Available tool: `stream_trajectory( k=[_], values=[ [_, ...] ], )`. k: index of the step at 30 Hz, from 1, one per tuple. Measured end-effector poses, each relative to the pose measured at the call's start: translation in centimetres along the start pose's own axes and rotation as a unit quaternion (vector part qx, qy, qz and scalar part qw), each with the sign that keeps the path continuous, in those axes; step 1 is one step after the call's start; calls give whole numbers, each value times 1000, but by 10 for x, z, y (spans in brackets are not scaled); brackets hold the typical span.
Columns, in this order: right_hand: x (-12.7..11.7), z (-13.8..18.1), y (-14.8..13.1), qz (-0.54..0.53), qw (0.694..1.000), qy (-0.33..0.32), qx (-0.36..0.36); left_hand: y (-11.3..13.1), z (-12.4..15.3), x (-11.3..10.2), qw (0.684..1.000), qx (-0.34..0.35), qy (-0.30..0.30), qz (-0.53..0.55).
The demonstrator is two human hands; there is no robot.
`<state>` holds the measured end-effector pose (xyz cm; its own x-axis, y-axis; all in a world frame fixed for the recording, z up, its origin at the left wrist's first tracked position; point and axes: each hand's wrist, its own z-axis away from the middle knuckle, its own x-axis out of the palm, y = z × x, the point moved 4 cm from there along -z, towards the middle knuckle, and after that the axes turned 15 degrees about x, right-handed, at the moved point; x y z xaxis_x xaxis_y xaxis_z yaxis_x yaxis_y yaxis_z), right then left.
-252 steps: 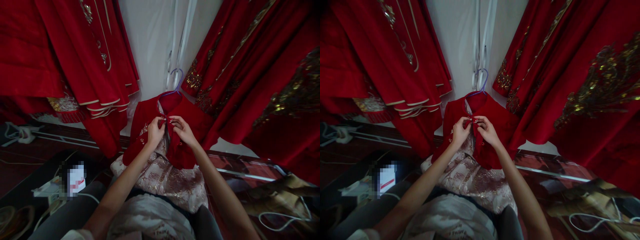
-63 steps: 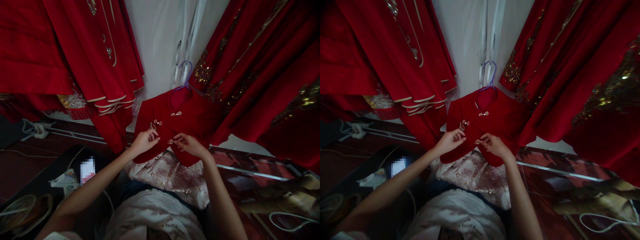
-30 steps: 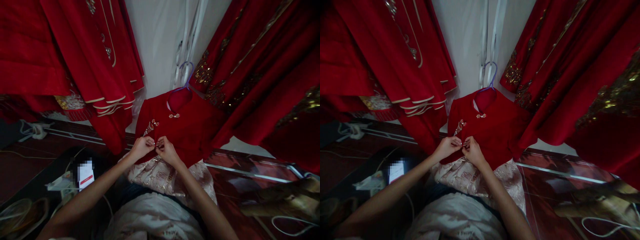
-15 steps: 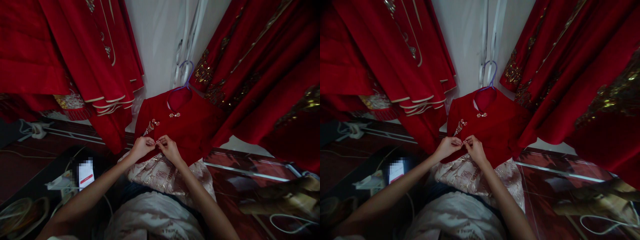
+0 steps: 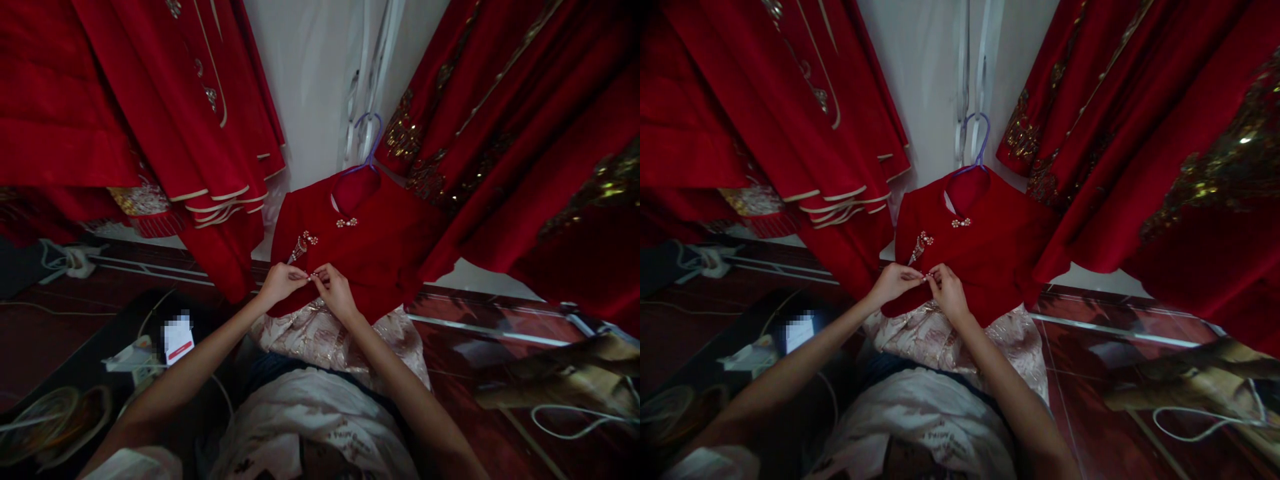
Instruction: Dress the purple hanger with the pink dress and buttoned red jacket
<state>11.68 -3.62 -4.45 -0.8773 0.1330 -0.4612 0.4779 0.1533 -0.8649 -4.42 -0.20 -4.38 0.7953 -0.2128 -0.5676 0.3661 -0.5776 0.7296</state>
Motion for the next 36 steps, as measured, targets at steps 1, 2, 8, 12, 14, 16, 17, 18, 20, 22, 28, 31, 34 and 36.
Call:
stream_trajectory(
  k=[1,2,8,12,14,16,17,18,20,22,28,31,34,36],
  values=[
    [-2,-1,-1,5,1000,-11,-1,1,-1,-1,1000,2,-14,4],
    [-5,-3,-2,10,1000,-30,1,4,-2,-3,1000,5,-27,6],
    [-63,-13,-18,-17,994,-89,59,46,-10,-48,992,43,35,-114],
    [-95,-3,-36,-56,985,-135,89,72,-9,-64,983,73,41,-165],
    [-94,7,-41,-51,965,-239,96,74,-6,-53,981,82,-32,-176],
    [-85,19,-41,-23,927,-358,112,70,-2,-37,974,72,-112,-182],
    [-81,23,-39,-6,912,-393,114,67,0,-30,972,64,-135,-181],
    [-77,24,-37,11,909,-402,106,64,1,-24,971,58,-144,-180],
    [-70,19,-34,31,933,-352,66,59,2,-16,973,55,-123,-185],
    [-64,10,-28,42,963,-264,30,57,0,-11,971,68,-90,-209],
    [-37,-7,-9,77,987,-141,24,48,1,2,955,97,-66,-274],
    [-30,-8,-4,68,989,-128,30,46,2,8,949,119,-64,-284],
    [-27,-8,-2,68,991,-117,23,48,2,10,948,134,-59,-281],
    [-25,-8,0,69,992,-108,20,50,1,10,949,140,-61,-276]
  ],
)
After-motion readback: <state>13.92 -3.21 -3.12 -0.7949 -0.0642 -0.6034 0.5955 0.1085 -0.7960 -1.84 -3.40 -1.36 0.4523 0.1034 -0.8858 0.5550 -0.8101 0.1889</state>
